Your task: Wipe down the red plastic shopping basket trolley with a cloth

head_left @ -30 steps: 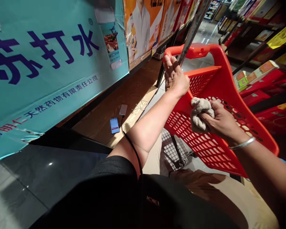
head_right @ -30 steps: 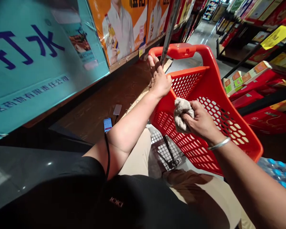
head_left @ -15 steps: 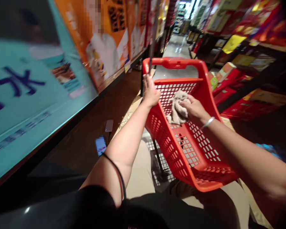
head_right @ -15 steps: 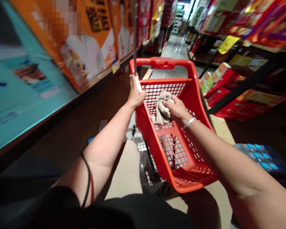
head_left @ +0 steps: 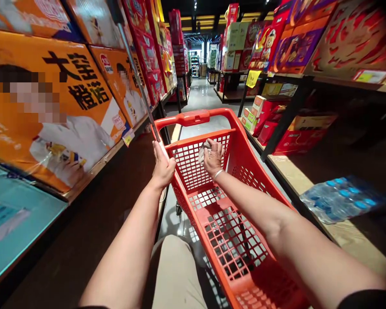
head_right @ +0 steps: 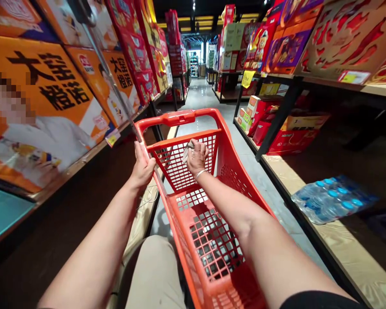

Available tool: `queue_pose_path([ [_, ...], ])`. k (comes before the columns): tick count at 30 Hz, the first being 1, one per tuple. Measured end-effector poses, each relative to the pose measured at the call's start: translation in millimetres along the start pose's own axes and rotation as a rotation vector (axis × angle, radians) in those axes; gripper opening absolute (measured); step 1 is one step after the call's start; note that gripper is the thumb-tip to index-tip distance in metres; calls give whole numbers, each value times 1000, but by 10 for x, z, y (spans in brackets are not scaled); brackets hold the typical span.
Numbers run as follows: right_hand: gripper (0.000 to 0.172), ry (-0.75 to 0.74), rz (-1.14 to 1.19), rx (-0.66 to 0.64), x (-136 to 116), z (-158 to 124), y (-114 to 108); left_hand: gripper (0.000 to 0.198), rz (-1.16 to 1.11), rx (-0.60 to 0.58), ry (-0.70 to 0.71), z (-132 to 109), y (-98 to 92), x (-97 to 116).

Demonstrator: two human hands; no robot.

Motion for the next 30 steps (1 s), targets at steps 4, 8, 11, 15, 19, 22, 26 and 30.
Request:
queue_pose_path([
  [4, 64, -144, -99, -98, -17, -165, 149, 98, 62, 13, -7, 13, -24, -21],
  [8, 85, -249, -186, -229, -3, -243, 257, 99, 98, 14, -8, 16, -28, -17],
  [11, 76, -273, -217, -288, 56, -270, 312, 101, 90, 15, -3, 11, -34, -6],
  [15, 60, -414, -250, -526, 153, -584, 449, 102, 96, 36, -21, 5, -78, 28],
  [19, 41, -729, -240, -882, 152, -1132, 574, 101, 168, 63, -29, -23, -150, 131],
  [22, 32, -864, -228, -922, 34, -1150, 566, 98, 244, 110, -26, -79, -195, 240],
  [26, 42, -830, -194, -543, -286, -541, 449, 90, 403, 216, 78, -173, -212, 429],
  [30, 51, -772, -143, -354, -487, -233, 468, 83, 565, 34, 101, -152, -93, 487],
])
Point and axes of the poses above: each hand's wrist, its own z-axis towards the middle knuckle, its own y-axis out of the palm, x = y × z, the point moved 6 cm from there along z, towards the middle knuckle, and after that the axes turned 13 degrees about -y, right-handed, at the moved point
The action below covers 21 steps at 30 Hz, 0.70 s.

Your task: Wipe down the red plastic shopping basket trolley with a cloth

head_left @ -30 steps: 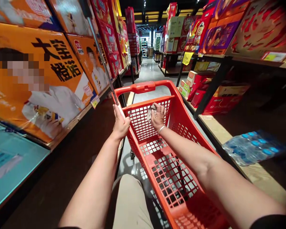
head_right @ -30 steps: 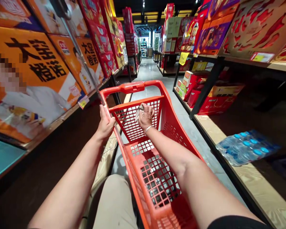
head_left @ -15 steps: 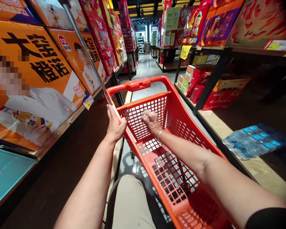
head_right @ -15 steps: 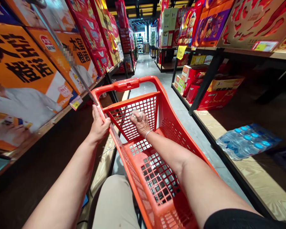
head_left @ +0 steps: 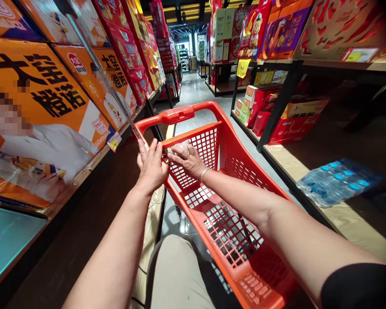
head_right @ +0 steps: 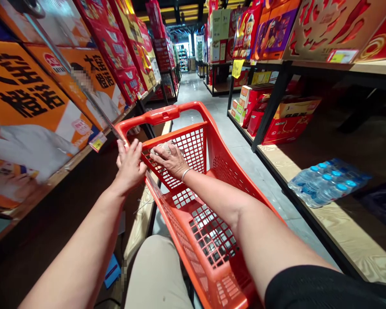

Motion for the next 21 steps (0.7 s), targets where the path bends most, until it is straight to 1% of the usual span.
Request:
queue_pose_path([
  [1, 51, -3, 24, -42, -34, -12, 63, 82, 24, -54, 6, 13, 18, 9],
  [3, 50, -17, 81, -194, -139, -168, 249, 82, 63, -114, 11, 34, 18, 16],
  [6, 42, -102, 170, -434, -313, -608, 499, 76, 113, -131, 29, 33, -23, 31],
  [8, 32, -167, 213, -540, -347, -894, 564, 73, 124, -118, 64, 13, -51, 51],
  [9, 28, -178, 223, -578, -315, -1000, 566, 72, 122, -108, 94, 1, -60, 66],
  [11, 26, -133, 210, -609, -150, -1102, 508, 71, 119, -90, 151, -18, -64, 92],
  [13, 30, -39, 160, -566, 106, -1049, 369, 71, 125, -89, 171, -15, -46, 95],
  [14, 31, 17, 124, -510, 250, -976, 269, 72, 128, -96, 165, -5, -32, 88],
  [17, 36, 213, -3, -279, 657, -718, -77, 73, 138, -124, 161, 28, 3, 81],
  [19, 43, 321, -50, -154, 819, -624, -240, 71, 146, -133, 178, 41, 5, 90],
  [21, 53, 371, -43, -107, 847, -638, -262, 69, 159, -137, 192, 44, -5, 96],
])
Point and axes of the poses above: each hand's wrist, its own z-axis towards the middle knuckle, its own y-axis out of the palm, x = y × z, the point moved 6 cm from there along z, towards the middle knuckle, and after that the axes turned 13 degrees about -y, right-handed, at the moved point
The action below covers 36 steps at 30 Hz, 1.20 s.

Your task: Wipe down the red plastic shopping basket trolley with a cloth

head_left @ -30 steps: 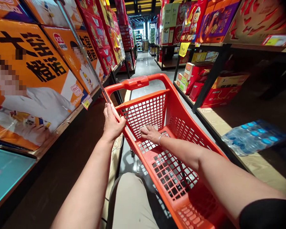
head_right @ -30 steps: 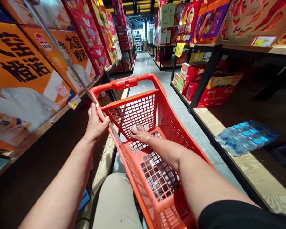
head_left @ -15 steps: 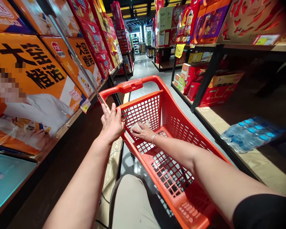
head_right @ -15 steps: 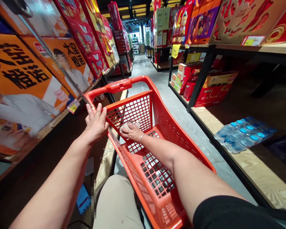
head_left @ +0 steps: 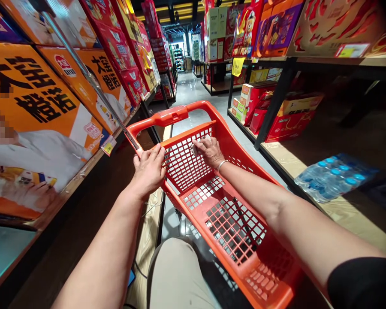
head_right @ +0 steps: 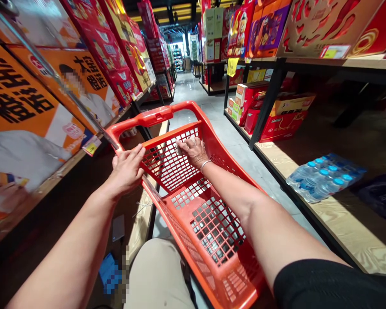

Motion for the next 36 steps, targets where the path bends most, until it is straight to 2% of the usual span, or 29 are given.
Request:
queue_pose_path([
  [3, 58, -14, 53, -85, -77, -227, 245, 67, 13, -7, 11, -9, -15, -5],
  [7, 48, -6, 100, -304, -166, -694, 720, 67, -3, -1, 30, -17, -22, -14],
  [10, 41, -98, 155, -423, -225, -899, 878, 68, -23, -4, 30, -8, -6, -35],
  [12, 36, -118, 175, -419, -211, -897, 832, 69, -46, 2, 36, -1, 5, -49],
  [13, 36, -97, 180, -374, -180, -852, 763, 70, -59, 7, 41, 2, 10, -55],
  [16, 49, 13, 252, -220, -54, -653, 519, 71, -90, 19, 48, 5, 18, -65],
  [17, 57, 34, 313, -237, -25, -596, 482, 71, -95, 21, 46, 5, 19, -64],
  [20, 77, 85, 514, -437, 32, -531, 497, 71, -97, 19, 27, 2, 16, -58],
  [25, 78, 251, 668, -634, 126, -715, 591, 70, -110, 17, 17, 1, 23, -54],
  [28, 93, 174, 518, -809, 51, -890, 633, 71, -139, 27, 27, -7, 18, -52],
  [30, 99, 68, 311, -807, 2, -942, 576, 72, -149, 24, 26, -15, 16, -49],
  [33, 82, -148, 170, -652, -148, -970, 420, 72, -161, 34, 32, -25, 10, -39],
  [35, 71, -272, 190, -627, -264, -1056, 371, 72, -172, 48, 34, -26, 10, -38],
  [36, 66, -288, 220, -639, -302, -1114, 370, 72, -178, 53, 32, -25, 13, -38],
])
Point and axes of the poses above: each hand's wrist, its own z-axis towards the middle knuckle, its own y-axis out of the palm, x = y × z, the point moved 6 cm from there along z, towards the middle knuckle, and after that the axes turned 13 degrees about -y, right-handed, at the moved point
